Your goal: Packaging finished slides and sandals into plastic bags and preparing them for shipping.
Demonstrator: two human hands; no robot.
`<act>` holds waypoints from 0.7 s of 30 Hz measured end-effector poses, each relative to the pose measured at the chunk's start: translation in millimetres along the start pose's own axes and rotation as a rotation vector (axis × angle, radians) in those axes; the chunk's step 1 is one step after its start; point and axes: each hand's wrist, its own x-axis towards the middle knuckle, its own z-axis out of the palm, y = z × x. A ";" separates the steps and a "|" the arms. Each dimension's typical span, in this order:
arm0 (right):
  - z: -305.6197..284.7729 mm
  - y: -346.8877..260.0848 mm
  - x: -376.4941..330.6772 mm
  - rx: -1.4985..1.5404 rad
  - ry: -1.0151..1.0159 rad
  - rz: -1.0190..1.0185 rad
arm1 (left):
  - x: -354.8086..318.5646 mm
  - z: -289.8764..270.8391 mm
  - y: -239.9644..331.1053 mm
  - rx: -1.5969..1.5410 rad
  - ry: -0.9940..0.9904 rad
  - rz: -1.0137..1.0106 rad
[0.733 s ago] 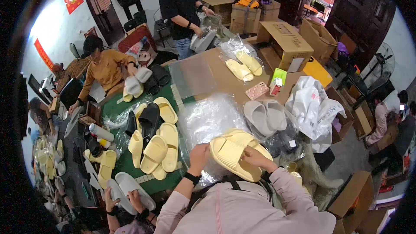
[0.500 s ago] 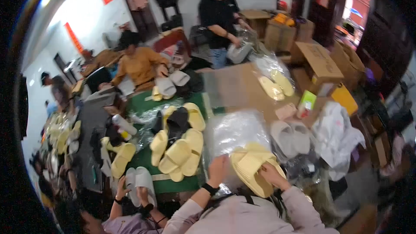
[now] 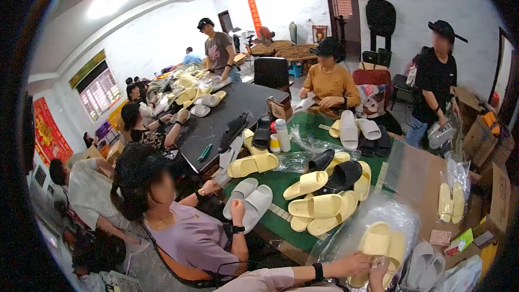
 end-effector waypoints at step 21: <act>21.2 -48.2 48.2 0.108 -0.162 0.072 | 6.2 -52.6 66.2 -0.784 -0.178 -0.127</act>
